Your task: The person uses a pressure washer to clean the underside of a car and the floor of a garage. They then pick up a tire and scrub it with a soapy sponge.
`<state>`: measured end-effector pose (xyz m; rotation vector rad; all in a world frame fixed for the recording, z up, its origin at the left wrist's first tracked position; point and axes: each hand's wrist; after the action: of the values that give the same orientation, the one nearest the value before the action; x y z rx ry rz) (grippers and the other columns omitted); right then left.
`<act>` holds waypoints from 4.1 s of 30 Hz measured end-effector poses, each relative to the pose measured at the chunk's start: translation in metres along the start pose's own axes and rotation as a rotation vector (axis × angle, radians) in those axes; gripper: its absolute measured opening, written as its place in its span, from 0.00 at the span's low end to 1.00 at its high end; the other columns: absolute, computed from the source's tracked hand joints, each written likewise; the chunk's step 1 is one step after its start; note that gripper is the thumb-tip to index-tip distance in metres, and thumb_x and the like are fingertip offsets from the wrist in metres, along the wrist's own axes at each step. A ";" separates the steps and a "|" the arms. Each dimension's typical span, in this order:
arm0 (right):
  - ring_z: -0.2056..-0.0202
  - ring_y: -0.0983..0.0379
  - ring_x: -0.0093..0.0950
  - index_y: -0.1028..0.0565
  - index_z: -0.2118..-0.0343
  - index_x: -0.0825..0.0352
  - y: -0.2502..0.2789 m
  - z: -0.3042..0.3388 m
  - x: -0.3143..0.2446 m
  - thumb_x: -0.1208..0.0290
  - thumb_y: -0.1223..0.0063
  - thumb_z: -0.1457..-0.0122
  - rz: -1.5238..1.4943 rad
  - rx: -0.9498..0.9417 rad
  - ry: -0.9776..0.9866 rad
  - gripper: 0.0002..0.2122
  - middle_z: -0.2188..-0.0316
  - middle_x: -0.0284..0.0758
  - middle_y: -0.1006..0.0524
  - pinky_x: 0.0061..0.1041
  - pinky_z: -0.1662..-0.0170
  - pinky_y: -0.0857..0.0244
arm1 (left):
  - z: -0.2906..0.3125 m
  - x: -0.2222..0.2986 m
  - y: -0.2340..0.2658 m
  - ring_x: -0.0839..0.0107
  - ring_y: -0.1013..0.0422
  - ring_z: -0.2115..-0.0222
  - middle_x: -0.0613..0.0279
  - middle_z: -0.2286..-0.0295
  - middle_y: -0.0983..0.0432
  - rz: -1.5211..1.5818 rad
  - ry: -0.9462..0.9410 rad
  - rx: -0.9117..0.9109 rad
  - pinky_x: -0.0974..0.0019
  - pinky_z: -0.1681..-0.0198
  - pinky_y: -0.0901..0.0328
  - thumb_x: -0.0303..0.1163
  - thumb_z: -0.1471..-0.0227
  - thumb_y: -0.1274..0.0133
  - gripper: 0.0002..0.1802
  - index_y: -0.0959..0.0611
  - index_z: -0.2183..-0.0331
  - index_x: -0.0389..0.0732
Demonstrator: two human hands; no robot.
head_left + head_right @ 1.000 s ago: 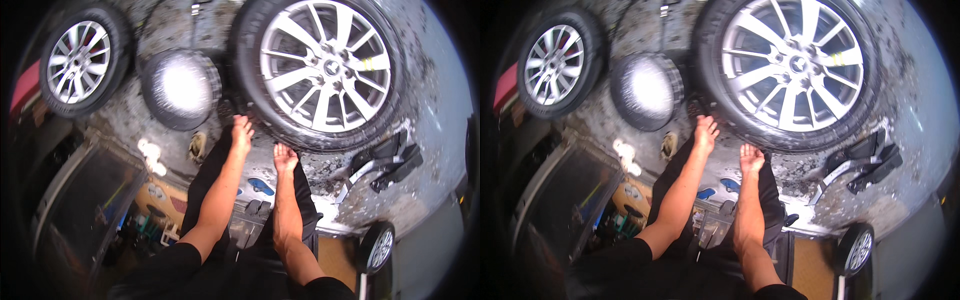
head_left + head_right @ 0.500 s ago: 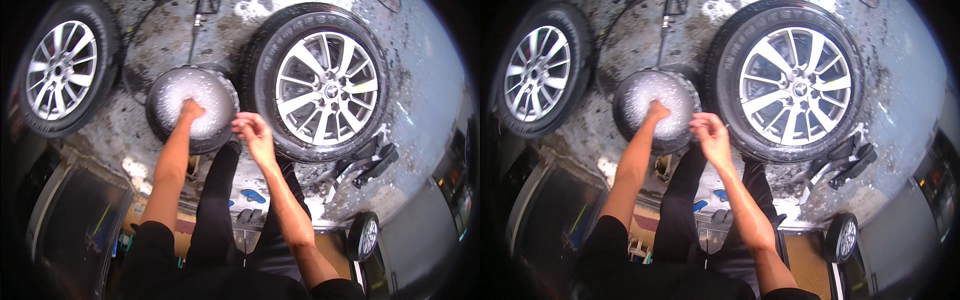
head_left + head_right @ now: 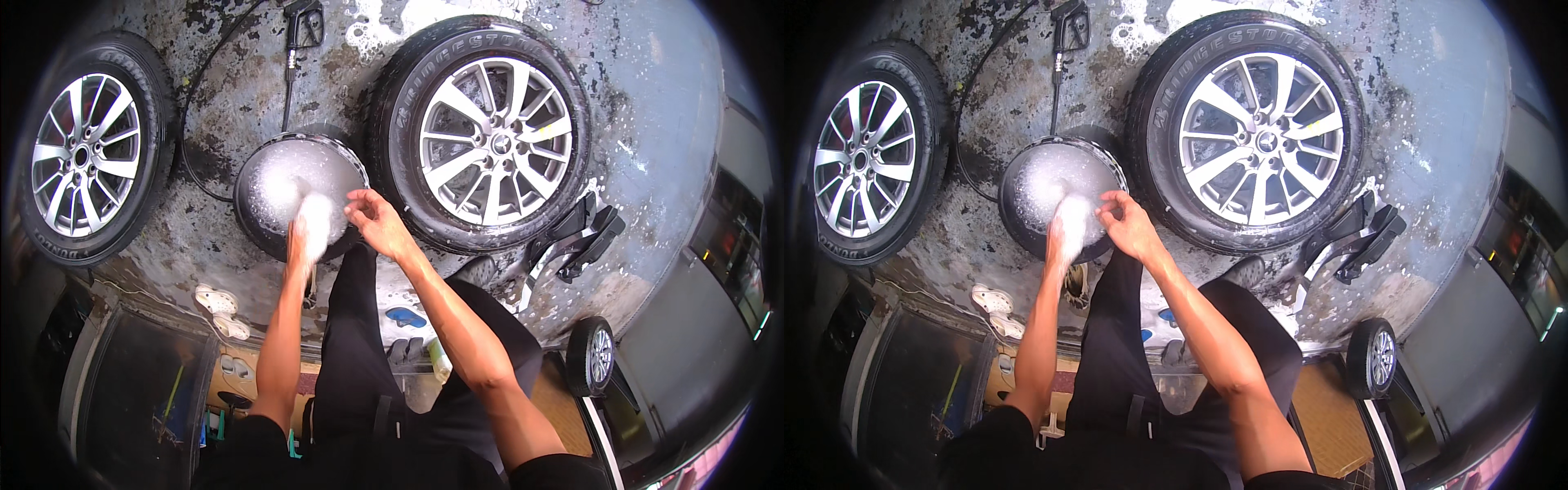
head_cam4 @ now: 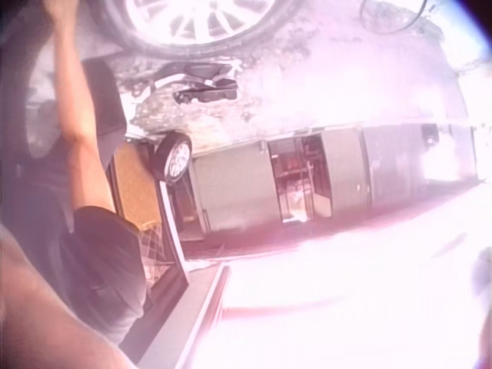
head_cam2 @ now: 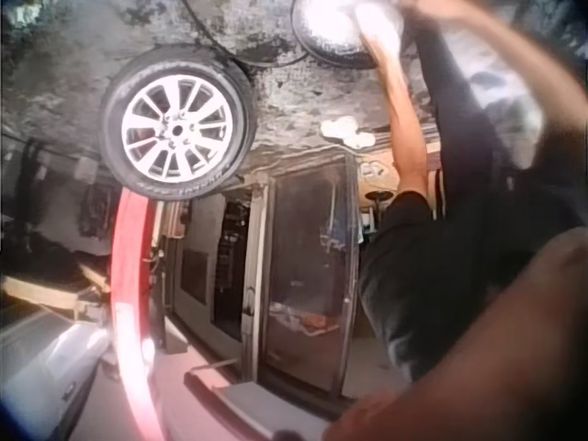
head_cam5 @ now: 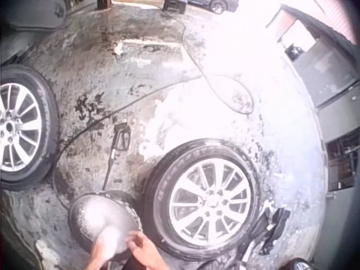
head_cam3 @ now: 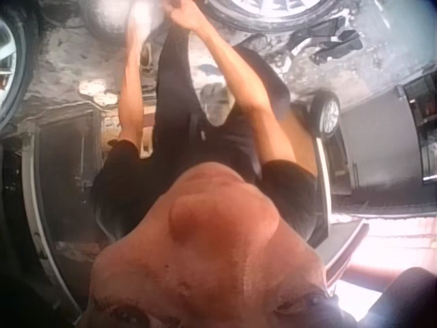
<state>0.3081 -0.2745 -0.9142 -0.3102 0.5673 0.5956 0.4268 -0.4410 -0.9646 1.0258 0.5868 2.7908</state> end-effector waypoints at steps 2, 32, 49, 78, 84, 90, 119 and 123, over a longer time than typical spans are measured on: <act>0.46 0.28 0.30 0.33 0.38 0.68 0.005 0.006 -0.009 0.55 0.46 0.33 0.023 0.003 -0.072 0.27 0.46 0.41 0.24 0.28 0.47 0.32 | 0.056 0.104 0.018 0.55 0.21 0.65 0.47 0.66 0.20 0.034 -0.132 0.011 0.54 0.61 0.29 0.31 0.37 0.52 0.11 0.24 0.55 0.38; 0.58 0.24 0.51 0.25 0.49 0.79 0.258 -0.208 0.048 0.59 0.49 0.37 1.440 0.596 0.633 0.24 0.56 0.57 0.21 0.49 0.49 0.35 | -0.167 0.085 -0.193 0.43 0.48 0.33 0.40 0.34 0.47 -0.312 -0.524 0.760 0.40 0.32 0.51 0.41 0.38 0.50 0.38 0.40 0.33 0.34; 0.64 0.22 0.48 0.29 0.48 0.80 0.336 -0.126 0.005 0.71 0.58 0.32 0.756 0.498 0.275 0.17 0.62 0.56 0.20 0.43 0.57 0.29 | -0.162 0.080 -0.196 0.44 0.42 0.36 0.40 0.36 0.40 -0.288 -0.541 0.838 0.49 0.34 0.46 0.33 0.41 0.45 0.34 0.34 0.36 0.34; 0.50 0.29 0.57 0.29 0.48 0.79 0.331 -0.222 0.005 0.83 0.51 0.55 1.154 0.621 0.828 0.26 0.53 0.60 0.25 0.48 0.42 0.37 | -0.167 0.097 -0.201 0.44 0.40 0.37 0.40 0.37 0.38 -0.335 -0.566 0.846 0.51 0.33 0.46 0.31 0.41 0.46 0.34 0.34 0.37 0.32; 0.47 0.27 0.51 0.27 0.45 0.71 0.378 -0.143 0.037 0.74 0.54 0.35 0.719 0.444 0.486 0.17 0.49 0.54 0.24 0.42 0.40 0.35 | -0.163 0.084 -0.203 0.44 0.40 0.37 0.39 0.38 0.38 -0.328 -0.485 0.835 0.52 0.33 0.45 0.30 0.41 0.46 0.33 0.33 0.37 0.32; 0.29 0.57 0.55 0.40 0.31 0.65 0.417 -0.159 0.004 0.66 0.48 0.34 1.015 0.864 0.885 0.29 0.29 0.56 0.51 0.53 0.29 0.62 | -0.163 0.094 -0.203 0.44 0.40 0.37 0.39 0.38 0.37 -0.349 -0.508 0.841 0.52 0.33 0.45 0.29 0.41 0.47 0.33 0.33 0.37 0.31; 0.40 0.38 0.42 0.22 0.47 0.52 0.529 -0.136 -0.007 0.72 0.44 0.47 1.735 0.621 0.794 0.22 0.39 0.41 0.33 0.50 0.35 0.48 | -0.291 0.192 -0.252 0.50 0.69 0.28 0.54 0.28 0.65 -0.793 -0.651 0.678 0.23 0.35 0.71 0.54 0.42 0.48 0.48 0.50 0.28 0.60; 0.40 0.40 0.40 0.21 0.47 0.54 0.521 -0.169 -0.032 0.74 0.49 0.46 2.032 0.489 0.900 0.21 0.37 0.40 0.36 0.49 0.37 0.46 | -0.297 0.193 -0.252 0.50 0.71 0.28 0.55 0.28 0.66 -0.774 -0.698 0.690 0.23 0.35 0.73 0.54 0.43 0.49 0.48 0.50 0.28 0.61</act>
<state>-0.0978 0.0498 -1.0906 0.6975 1.8518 2.2390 0.0807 -0.2587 -1.1548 1.3642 1.4586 1.4439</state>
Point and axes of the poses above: each hand's wrist, its own z-axis away from the middle knuckle, its own y-axis out of the back of the hand, x = y × z
